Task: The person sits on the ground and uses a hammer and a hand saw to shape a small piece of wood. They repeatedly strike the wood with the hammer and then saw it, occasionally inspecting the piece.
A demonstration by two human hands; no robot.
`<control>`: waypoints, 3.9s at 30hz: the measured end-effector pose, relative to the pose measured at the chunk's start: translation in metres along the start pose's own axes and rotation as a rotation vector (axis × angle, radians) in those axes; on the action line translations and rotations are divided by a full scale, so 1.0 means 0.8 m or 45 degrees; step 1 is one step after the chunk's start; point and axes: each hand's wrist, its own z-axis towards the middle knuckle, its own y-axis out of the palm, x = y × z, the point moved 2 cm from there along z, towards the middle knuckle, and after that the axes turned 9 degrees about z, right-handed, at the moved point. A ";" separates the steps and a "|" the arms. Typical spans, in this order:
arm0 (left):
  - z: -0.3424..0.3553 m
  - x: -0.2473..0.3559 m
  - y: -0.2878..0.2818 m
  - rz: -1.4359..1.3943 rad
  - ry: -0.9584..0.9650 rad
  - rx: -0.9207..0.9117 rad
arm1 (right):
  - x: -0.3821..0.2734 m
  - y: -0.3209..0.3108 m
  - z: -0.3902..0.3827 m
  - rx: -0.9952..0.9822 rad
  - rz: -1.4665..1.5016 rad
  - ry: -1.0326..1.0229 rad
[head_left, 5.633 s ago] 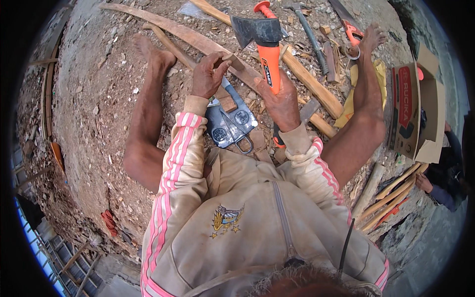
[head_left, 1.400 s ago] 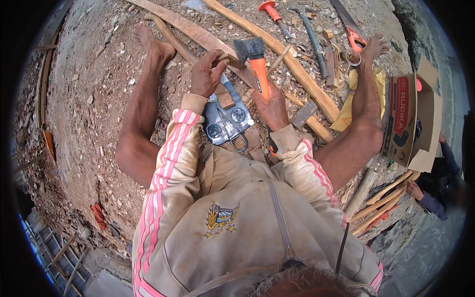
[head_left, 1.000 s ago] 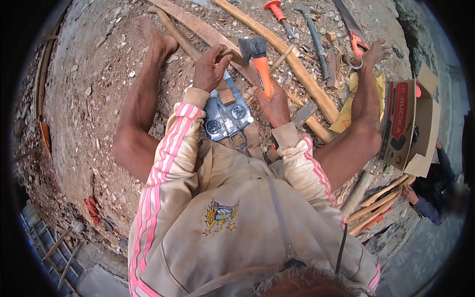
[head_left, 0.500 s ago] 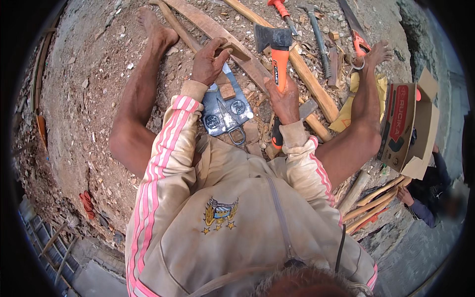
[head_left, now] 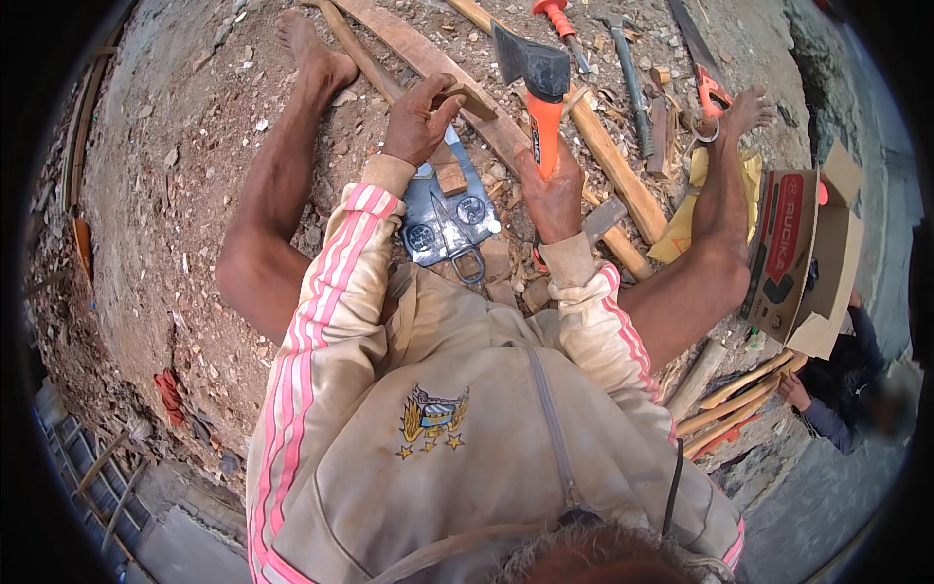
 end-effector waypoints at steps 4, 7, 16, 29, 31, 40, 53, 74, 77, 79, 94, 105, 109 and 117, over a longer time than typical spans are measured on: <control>0.002 0.004 0.005 0.007 0.018 -0.008 | 0.122 -0.009 0.003 -0.086 -0.281 0.096; 0.002 -0.009 0.000 0.018 -0.015 0.001 | 0.096 -0.016 0.002 -0.106 -0.120 0.211; 0.001 -0.021 0.011 -0.268 -0.101 0.032 | 0.142 -0.005 -0.002 -0.101 -0.237 0.194; -0.003 -0.018 0.013 -1.427 -0.831 -0.090 | 0.145 -0.012 0.005 -0.150 -0.195 0.226; -0.010 -0.025 0.022 -1.486 -0.932 -0.159 | 0.148 -0.010 0.004 -0.135 -0.215 0.171; -0.020 -0.010 0.033 -1.493 -0.878 -0.598 | 0.147 -0.010 0.002 -0.064 -0.269 0.171; 0.020 -0.031 0.029 -0.054 -0.690 -0.971 | 0.124 -0.012 -0.003 -0.041 -0.216 0.304; 0.108 0.059 0.041 1.384 0.052 -1.025 | 0.050 -0.007 0.004 -0.072 -0.352 0.073; 0.110 0.056 0.041 1.411 0.039 -1.030 | 0.065 -0.007 0.003 -0.147 -0.368 0.184; 0.110 0.049 0.040 1.396 0.054 -1.026 | 0.062 -0.006 0.001 -0.085 -0.300 0.099; 0.105 0.056 0.040 1.416 0.047 -1.030 | 0.065 -0.005 0.002 -0.078 -0.364 0.135; 0.003 0.032 -0.061 -0.642 -0.619 -0.661 | 0.115 -0.039 -0.028 -0.275 0.553 0.866; -0.034 0.047 -0.073 -1.234 -0.723 -0.349 | 0.139 -0.043 -0.032 -0.226 0.675 1.043; -0.068 0.062 -0.071 -1.777 -0.676 -0.364 | 0.141 -0.046 -0.036 -0.254 0.376 0.914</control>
